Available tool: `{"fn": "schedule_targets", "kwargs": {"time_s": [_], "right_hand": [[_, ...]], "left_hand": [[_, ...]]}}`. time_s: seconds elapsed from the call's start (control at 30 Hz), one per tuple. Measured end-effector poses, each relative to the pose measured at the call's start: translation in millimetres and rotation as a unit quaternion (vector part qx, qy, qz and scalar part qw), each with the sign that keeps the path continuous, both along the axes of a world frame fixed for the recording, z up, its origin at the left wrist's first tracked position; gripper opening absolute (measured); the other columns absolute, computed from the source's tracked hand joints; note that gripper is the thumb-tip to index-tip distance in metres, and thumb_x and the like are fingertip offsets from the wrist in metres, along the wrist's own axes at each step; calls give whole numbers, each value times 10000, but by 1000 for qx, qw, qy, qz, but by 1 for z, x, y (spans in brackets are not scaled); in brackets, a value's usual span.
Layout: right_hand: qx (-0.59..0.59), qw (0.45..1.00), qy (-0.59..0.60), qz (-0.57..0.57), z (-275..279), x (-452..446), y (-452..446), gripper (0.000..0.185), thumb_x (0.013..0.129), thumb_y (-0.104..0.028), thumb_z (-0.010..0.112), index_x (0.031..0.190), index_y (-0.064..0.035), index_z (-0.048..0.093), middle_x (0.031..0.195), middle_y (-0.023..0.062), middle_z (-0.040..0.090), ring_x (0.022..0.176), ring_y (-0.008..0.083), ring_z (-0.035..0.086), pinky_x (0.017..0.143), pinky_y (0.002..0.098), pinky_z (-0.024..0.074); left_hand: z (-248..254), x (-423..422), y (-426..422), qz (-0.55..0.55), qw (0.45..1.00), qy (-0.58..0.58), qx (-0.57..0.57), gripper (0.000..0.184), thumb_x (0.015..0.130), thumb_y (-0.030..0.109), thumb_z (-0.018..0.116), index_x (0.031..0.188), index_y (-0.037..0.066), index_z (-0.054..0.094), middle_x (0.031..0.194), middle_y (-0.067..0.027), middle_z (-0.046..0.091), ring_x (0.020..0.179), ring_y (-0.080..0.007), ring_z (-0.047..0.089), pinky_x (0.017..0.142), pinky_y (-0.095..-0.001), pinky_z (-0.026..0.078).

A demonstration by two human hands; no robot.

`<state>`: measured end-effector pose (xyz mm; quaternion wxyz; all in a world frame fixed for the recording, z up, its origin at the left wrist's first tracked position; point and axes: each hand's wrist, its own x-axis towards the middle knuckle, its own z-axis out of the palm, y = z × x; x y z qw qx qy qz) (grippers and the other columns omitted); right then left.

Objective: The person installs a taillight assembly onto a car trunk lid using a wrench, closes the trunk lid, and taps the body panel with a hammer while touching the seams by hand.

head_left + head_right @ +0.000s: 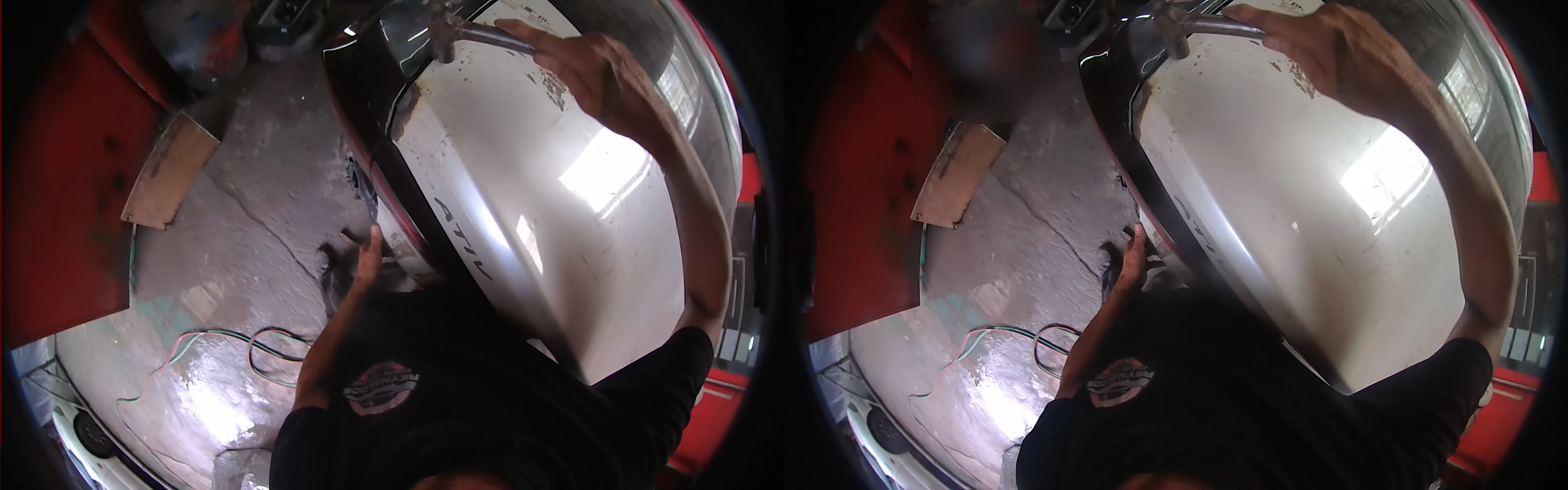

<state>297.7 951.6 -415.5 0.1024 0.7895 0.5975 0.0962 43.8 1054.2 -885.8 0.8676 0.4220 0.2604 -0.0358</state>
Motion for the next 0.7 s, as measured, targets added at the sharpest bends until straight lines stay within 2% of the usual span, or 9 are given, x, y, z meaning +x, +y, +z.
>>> {"fn": "schedule_targets", "kwargs": {"time_s": [0.1,0.17,0.2,0.33,0.4,0.53,0.57,0.67,0.7], "right_hand": [[33,994,-52,94,6,5,3,452,1031,-129,606,1480,-164,578,680,125,665,498,152,580,516,338,496],[96,993,35,-58,10,-1,2,469,1022,-129,620,1483,-205,579,703,126,687,520,171,601,576,364,527],[94,993,35,-57,5,1,1,469,1022,-129,620,1483,-205,579,703,126,687,520,171,601,576,364,527],[53,992,-44,102,-2,16,-3,443,1045,-101,572,1486,-150,570,661,129,650,482,157,577,496,346,493],[48,998,-42,28,8,14,-1,430,1045,-120,581,1476,-134,579,653,123,648,481,151,586,484,338,497],[56,998,-16,7,-12,18,-8,446,1014,-59,611,1454,-131,600,631,130,631,497,154,606,507,320,514],[55,996,-40,62,-4,22,-5,456,1012,-60,614,1460,-144,595,625,131,629,495,157,604,506,319,515],[64,993,-80,52,7,24,-2,451,1023,-104,614,1468,-176,592,642,133,640,499,167,600,530,347,527],[71,994,-75,-46,8,24,-5,457,1027,-137,614,1477,-214,585,668,131,650,507,176,596,554,373,538]], "left_hand": [[-6,0,-2,7,1000,-4,14,847,986,755,437,1381,11,520,1208,-141,619,1045,-261,657,795,-439,604],[-12,3,-5,14,1000,1,13,854,982,759,441,1382,9,519,1216,-142,614,1044,-258,657,793,-437,606],[-4,1,-5,11,1000,29,3,859,981,759,441,1387,5,514,1218,-140,611,1047,-259,654,794,-447,607],[-5,2,-6,23,999,21,20,874,980,758,444,1402,-5,501,1220,-137,606,1044,-262,647,793,-469,608],[2,1,-6,24,999,33,28,865,985,754,439,1400,-3,508,1212,-137,612,1035,-260,652,793,-455,609],[-10,1,-4,11,1000,24,14,841,997,742,425,1385,2,529,1177,-136,633,1011,-253,661,792,-427,611],[-15,2,-3,10,1000,22,16,841,997,742,425,1385,2,529,1177,-136,633,1011,-253,661,792,-427,611],[-18,2,-3,8,1000,13,7,834,1001,737,423,1374,1,539,1148,-133,638,1002,-253,660,788,-431,611],[-15,2,-3,9,1000,14,9,835,1001,737,422,1376,0,536,1152,-135,639,1005,-253,659,785,-432,610]]}}
